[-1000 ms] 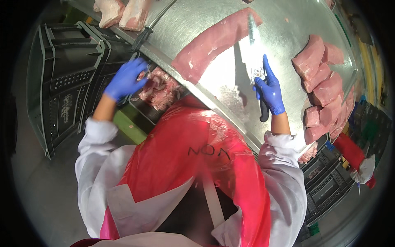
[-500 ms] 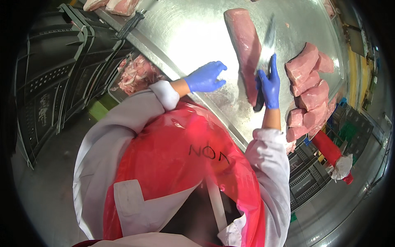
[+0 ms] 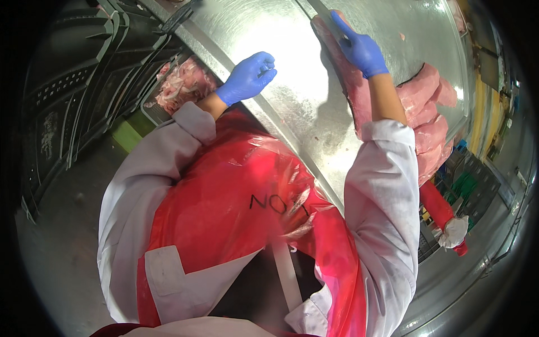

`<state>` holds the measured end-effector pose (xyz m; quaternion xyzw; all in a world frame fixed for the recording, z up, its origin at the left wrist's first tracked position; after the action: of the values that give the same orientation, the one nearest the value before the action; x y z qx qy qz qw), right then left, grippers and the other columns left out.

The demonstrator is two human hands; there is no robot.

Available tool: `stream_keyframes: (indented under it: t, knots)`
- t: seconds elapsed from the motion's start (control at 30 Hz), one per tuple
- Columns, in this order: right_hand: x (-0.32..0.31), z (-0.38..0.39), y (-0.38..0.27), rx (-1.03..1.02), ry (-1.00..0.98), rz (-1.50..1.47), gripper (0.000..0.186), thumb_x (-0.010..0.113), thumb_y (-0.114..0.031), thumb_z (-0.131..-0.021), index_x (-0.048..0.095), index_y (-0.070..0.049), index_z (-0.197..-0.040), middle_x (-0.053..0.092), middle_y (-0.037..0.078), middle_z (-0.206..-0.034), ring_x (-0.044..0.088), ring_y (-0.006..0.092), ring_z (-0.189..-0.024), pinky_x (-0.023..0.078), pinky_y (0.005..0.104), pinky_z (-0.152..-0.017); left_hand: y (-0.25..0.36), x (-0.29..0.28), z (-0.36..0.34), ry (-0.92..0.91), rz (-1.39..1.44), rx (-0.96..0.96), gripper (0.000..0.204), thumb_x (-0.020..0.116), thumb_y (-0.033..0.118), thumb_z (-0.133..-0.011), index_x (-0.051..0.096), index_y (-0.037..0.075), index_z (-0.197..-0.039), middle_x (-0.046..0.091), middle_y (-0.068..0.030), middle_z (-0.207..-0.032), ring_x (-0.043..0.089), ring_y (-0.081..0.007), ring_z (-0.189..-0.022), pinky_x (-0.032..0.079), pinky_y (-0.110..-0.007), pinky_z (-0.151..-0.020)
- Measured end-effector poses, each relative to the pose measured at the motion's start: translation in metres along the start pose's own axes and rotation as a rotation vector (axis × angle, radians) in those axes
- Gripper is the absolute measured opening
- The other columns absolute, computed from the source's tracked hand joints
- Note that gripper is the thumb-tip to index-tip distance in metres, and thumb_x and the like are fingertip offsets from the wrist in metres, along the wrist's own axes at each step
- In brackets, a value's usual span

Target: The person uses a knife to trim and cut large pieces of raw meat on a stainless steel table. They repeatedly slice off fat and trim the edges of the meat, placing the cut pieces into a metal tray. The person handles the meat with gloved hands and uses a knife for precise cutting.

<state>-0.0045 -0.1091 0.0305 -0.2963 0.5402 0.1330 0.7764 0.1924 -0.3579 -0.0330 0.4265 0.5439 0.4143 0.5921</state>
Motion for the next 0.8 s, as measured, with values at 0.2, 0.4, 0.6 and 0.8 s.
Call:
stream_keyframes:
  t: [0.2,0.4,0.6,0.8]
  knots:
    - [-0.016,0.066,0.020,-0.113,-0.064,-0.035,0.069,0.058,-0.019,-0.092,0.035,-0.042,-0.153,0.066,0.024,-0.080,0.065,0.0423,-0.070,0.053,0.0504,-0.070,-0.007,-0.003,-0.001,0.039,0.009,-0.135,0.031,0.069,0.027,-0.095,0.060,0.003,-0.112,0.069,-0.0120,-0.095,0.067,-0.0216,-0.082,0.055,-0.034,-0.076]
    - [-0.008,0.047,-0.001,-0.036,-0.105,0.245,0.065,0.052,-0.021,-0.096,0.032,-0.039,-0.155,0.068,0.021,-0.083,0.065,0.0421,-0.070,0.053,0.0528,-0.069,0.004,0.027,-0.032,0.084,0.026,-0.203,0.029,0.069,0.028,-0.094,0.064,0.002,-0.108,0.071,-0.0104,-0.093,0.068,-0.0205,-0.080,0.055,-0.033,-0.076]
    - [-0.077,0.223,0.031,0.129,-0.304,0.156,0.074,0.057,-0.008,-0.092,0.034,-0.039,-0.156,0.067,0.023,-0.080,0.066,0.0382,-0.068,0.054,0.0448,-0.068,0.003,0.068,-0.064,0.091,0.292,-0.490,0.029,0.068,0.027,-0.094,0.067,0.000,-0.105,0.072,-0.0095,-0.093,0.069,-0.0160,-0.081,0.055,-0.030,-0.074]
    - [-0.089,0.216,0.041,0.377,-0.009,-0.166,0.075,0.060,0.001,-0.089,0.040,-0.028,-0.155,0.062,0.027,-0.082,0.069,0.0278,-0.070,0.054,0.0397,-0.072,0.016,0.136,-0.123,0.229,0.519,-0.671,0.026,0.068,0.025,-0.094,0.070,0.000,-0.097,0.072,-0.0088,-0.086,0.067,-0.0142,-0.076,0.052,-0.029,-0.067]
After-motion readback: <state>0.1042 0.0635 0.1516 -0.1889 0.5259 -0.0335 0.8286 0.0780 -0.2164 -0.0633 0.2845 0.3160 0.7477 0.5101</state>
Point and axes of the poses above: each hand's wrist, its own z-axis away from the middle knuckle, its own x-axis out of the palm, y = z × x, the point moved 3 cm from there along -z, towards the middle knuckle
